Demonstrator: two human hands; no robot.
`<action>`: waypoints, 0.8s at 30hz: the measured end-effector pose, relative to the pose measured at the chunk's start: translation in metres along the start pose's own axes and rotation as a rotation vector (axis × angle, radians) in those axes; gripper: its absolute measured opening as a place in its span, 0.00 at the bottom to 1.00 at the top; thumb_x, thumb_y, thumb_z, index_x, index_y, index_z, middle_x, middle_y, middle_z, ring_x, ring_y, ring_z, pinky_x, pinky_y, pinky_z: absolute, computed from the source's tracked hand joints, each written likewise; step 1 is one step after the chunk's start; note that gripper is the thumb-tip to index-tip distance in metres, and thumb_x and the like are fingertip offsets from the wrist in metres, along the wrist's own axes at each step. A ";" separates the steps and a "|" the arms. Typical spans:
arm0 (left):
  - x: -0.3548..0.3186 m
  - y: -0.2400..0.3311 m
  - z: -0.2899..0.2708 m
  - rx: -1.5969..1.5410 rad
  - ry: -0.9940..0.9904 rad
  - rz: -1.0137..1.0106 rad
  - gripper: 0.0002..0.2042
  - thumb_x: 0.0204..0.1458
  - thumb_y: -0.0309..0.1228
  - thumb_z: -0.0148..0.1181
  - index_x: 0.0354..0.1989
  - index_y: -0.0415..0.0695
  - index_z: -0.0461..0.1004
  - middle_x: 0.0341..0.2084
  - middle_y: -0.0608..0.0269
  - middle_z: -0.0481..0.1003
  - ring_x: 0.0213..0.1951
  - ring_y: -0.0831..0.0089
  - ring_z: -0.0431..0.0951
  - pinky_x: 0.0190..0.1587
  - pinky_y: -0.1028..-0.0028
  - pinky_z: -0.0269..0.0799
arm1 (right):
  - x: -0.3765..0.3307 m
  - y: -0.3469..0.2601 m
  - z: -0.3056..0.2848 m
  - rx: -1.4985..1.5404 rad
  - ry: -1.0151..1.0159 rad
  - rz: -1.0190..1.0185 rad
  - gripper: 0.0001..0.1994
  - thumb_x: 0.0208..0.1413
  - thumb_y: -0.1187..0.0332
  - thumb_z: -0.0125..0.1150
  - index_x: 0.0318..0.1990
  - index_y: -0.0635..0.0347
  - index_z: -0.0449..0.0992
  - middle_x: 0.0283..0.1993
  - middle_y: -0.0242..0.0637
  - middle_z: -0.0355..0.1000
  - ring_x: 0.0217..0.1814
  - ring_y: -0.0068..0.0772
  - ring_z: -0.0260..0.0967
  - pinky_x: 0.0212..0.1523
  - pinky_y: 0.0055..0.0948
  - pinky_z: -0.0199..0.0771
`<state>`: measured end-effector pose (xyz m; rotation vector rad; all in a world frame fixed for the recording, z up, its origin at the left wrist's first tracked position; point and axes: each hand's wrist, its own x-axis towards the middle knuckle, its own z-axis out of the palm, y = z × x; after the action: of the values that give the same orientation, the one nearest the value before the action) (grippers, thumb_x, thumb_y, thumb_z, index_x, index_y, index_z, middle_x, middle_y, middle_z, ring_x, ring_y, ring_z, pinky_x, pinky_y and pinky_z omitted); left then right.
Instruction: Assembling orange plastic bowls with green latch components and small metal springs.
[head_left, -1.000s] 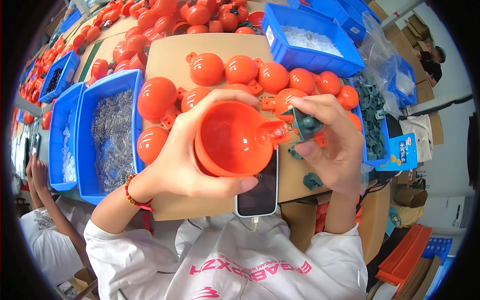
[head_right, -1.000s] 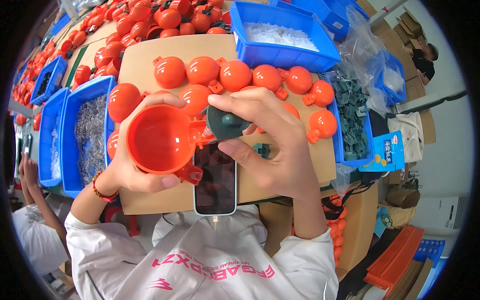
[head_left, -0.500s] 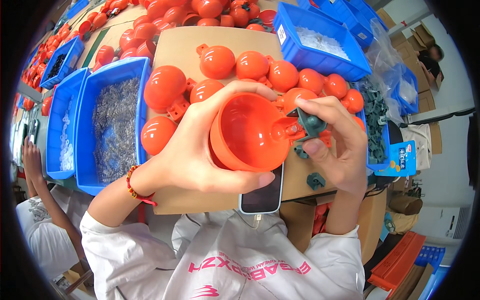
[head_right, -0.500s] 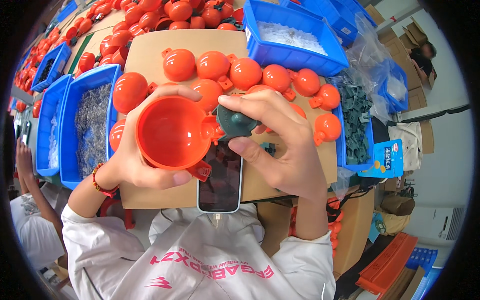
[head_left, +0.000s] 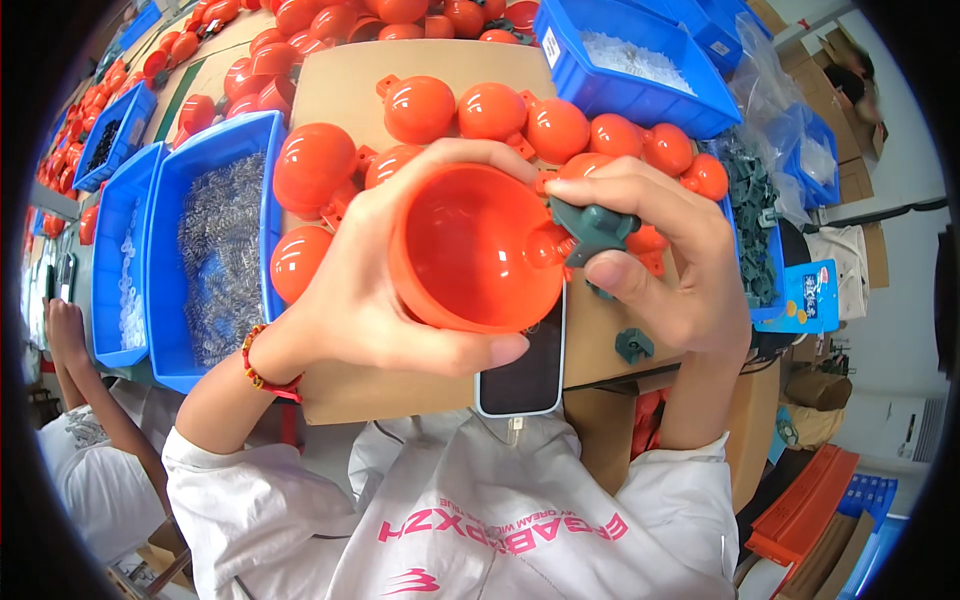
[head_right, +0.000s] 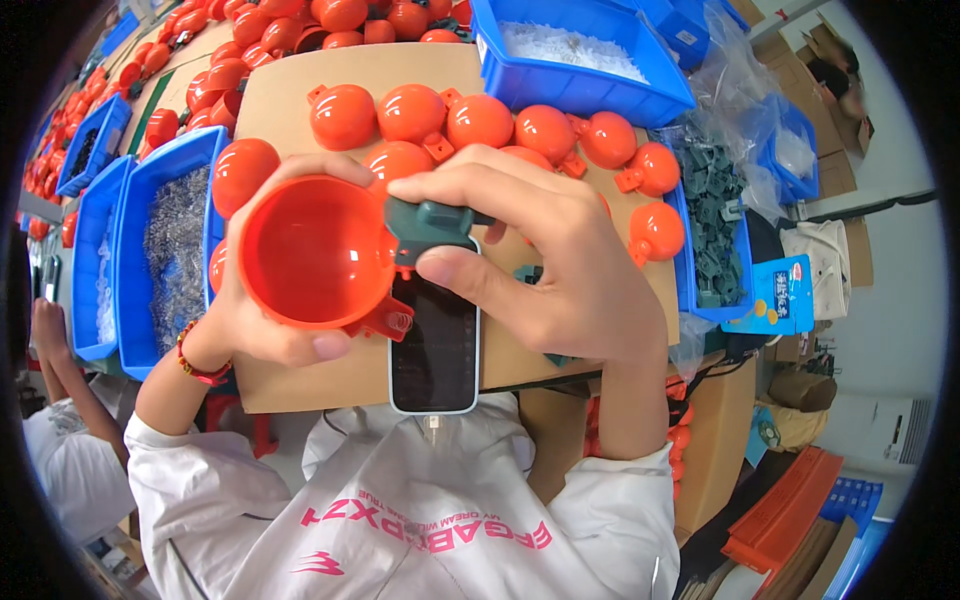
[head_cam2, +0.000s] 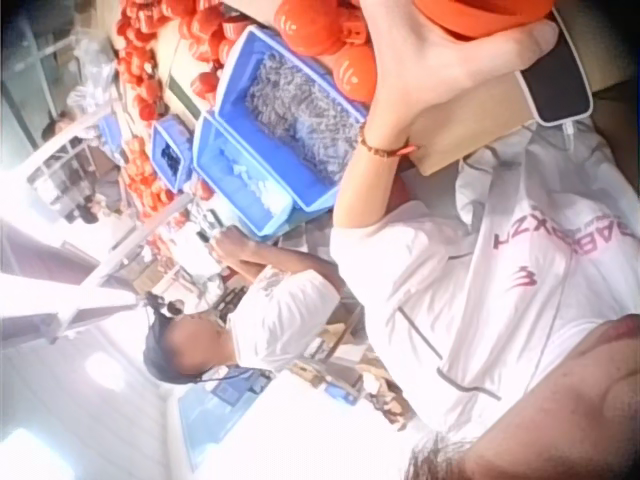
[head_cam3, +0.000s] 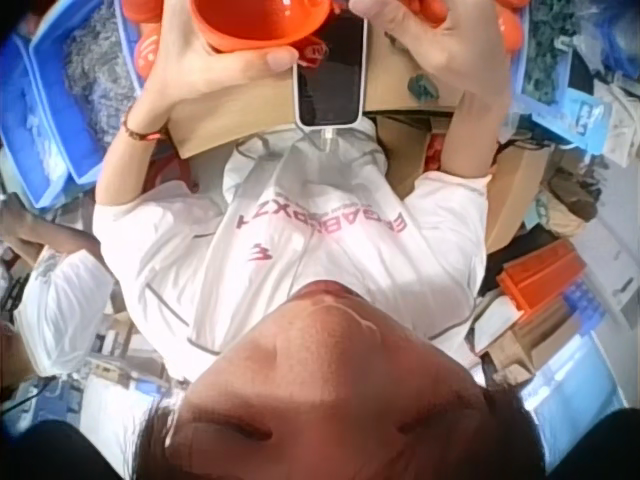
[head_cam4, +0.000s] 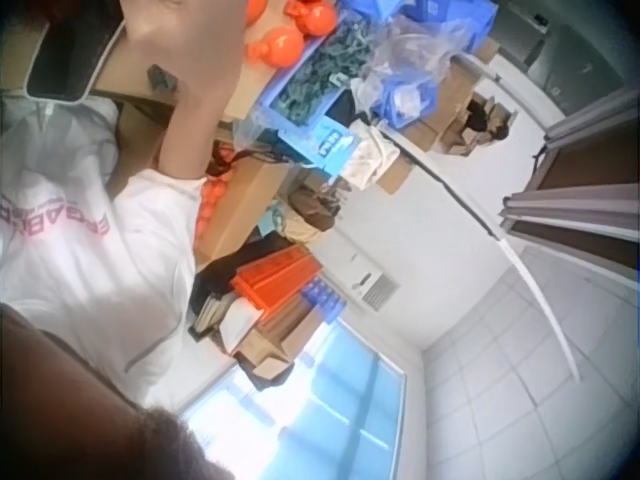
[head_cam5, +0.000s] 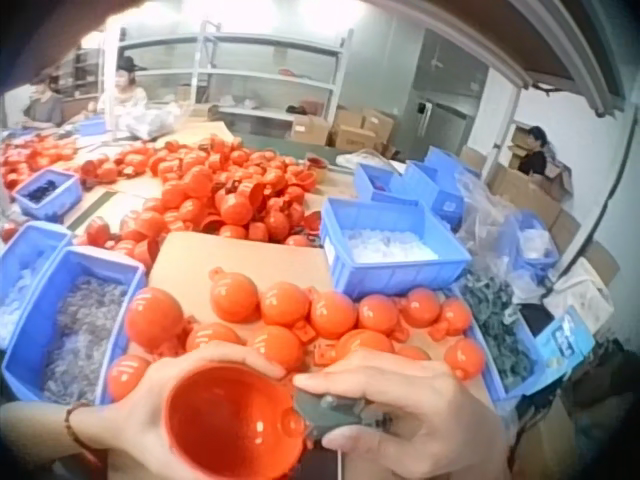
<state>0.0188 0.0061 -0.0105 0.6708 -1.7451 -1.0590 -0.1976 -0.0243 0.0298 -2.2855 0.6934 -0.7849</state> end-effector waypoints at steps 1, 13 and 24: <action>0.000 -0.001 0.001 -0.014 0.000 0.001 0.41 0.23 0.46 0.68 0.48 0.34 0.60 0.42 0.58 0.65 0.40 0.71 0.72 0.41 0.72 0.69 | 0.001 -0.002 0.000 -0.004 0.003 -0.017 0.24 0.44 0.57 0.61 0.43 0.69 0.71 0.36 0.41 0.69 0.36 0.29 0.66 0.38 0.25 0.64; -0.002 -0.005 0.002 -0.291 0.080 -0.100 0.37 0.25 0.46 0.68 0.43 0.44 0.53 0.41 0.58 0.63 0.45 0.71 0.66 0.46 0.74 0.64 | 0.008 -0.005 0.017 -0.168 0.139 -0.233 0.18 0.29 0.73 0.66 0.34 0.62 0.77 0.29 0.37 0.69 0.27 0.31 0.67 0.26 0.24 0.66; -0.002 -0.004 0.003 -0.455 0.173 -0.142 0.34 0.28 0.39 0.68 0.42 0.46 0.52 0.40 0.58 0.64 0.43 0.74 0.67 0.44 0.77 0.65 | 0.009 0.002 0.023 -0.485 0.255 -0.396 0.20 0.26 0.70 0.67 0.36 0.55 0.77 0.26 0.34 0.66 0.23 0.27 0.63 0.20 0.24 0.62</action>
<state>0.0164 0.0068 -0.0154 0.5806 -1.2620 -1.3947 -0.1759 -0.0227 0.0169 -2.8461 0.5943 -1.2164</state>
